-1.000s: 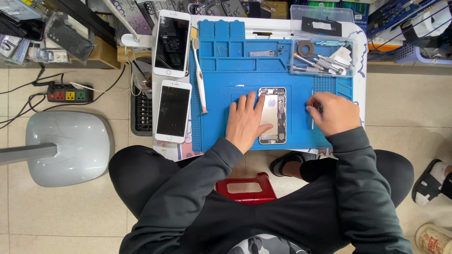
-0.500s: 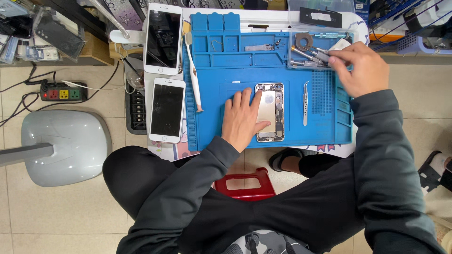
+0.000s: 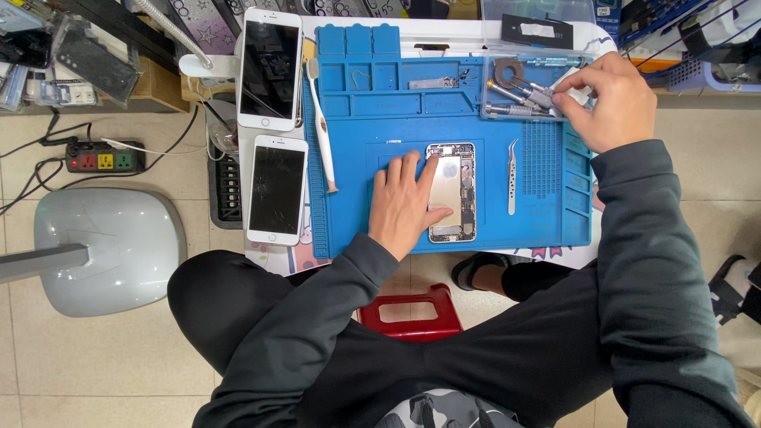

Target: The person disassembles a white smartphone on a blue work mat, using a screwdriver to remove screws and tweezers to lift internal components. The person removes the battery and other parts, placing them on the mat.

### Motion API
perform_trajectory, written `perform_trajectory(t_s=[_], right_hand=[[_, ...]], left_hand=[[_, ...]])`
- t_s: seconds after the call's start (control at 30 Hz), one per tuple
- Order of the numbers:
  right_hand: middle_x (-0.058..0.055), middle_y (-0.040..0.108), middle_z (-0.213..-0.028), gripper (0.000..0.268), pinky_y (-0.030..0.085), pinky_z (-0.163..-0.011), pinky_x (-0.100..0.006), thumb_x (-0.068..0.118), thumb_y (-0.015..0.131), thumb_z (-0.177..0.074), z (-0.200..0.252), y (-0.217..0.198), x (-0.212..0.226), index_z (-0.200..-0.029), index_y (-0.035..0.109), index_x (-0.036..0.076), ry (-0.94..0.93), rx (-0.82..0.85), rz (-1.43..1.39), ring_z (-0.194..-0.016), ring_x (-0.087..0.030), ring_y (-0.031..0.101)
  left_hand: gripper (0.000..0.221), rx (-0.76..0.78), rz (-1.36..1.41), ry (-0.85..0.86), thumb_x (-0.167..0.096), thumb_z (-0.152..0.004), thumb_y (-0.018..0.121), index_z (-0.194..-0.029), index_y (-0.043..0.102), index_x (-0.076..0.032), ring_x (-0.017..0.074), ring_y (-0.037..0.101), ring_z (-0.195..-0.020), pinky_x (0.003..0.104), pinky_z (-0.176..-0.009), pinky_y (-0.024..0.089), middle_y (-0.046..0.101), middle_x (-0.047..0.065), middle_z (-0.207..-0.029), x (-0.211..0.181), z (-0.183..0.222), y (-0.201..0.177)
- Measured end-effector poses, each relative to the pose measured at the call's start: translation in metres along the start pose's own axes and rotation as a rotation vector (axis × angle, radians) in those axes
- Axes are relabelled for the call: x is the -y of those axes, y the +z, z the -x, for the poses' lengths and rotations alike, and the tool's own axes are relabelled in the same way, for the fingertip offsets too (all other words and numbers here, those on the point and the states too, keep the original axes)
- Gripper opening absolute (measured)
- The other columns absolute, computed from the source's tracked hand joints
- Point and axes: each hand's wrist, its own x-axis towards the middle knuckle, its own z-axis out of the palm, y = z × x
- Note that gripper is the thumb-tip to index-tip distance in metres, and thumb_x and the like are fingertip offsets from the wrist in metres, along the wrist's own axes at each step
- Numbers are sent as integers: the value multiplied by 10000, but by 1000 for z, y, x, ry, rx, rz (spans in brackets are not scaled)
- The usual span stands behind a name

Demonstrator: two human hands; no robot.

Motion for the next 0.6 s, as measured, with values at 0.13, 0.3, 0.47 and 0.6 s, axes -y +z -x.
perform_trajectory(t_s=[0.13, 0.3, 0.47, 0.6], right_hand=[[-6, 689, -1020, 125, 498, -619, -440, 357, 864, -1113, 1, -4, 11, -1119, 874, 233, 4, 51, 25, -944, -252, 653], [-18, 712, -1048, 226, 514, -626, -469, 411, 850, -1076, 3, 2, 9, -1177, 880, 211, 37, 71, 75, -977, -293, 661], [-62, 720, -1117, 193, 532, -703, -521, 338, 784, -1083, 0, -11, 25, -1174, 805, 169, 72, 111, 72, -1088, -342, 633], [-29, 775, -1038, 136, 518, -687, -459, 261, 818, -1121, 8, -27, 36, -1211, 833, 160, 51, -83, -7, -915, -299, 701]], left_hand=[[968, -5, -24, -4, -904, -815, 656, -1490, 541, -220, 251, 503, -1076, 378, -855, 466, 537, 63, -1330, 0, 1, 3], [975, -7, -7, -2, -900, -794, 683, -1473, 546, -213, 255, 501, -1069, 381, -852, 464, 531, 66, -1326, -1, 1, 4], [991, -15, -27, -7, -910, -779, 683, -1472, 550, -215, 243, 500, -1060, 369, -850, 457, 535, 59, -1319, -1, 1, 2], [998, -4, -27, -14, -909, -769, 689, -1476, 541, -220, 242, 505, -1069, 373, -864, 458, 540, 58, -1323, -3, 1, 4]])
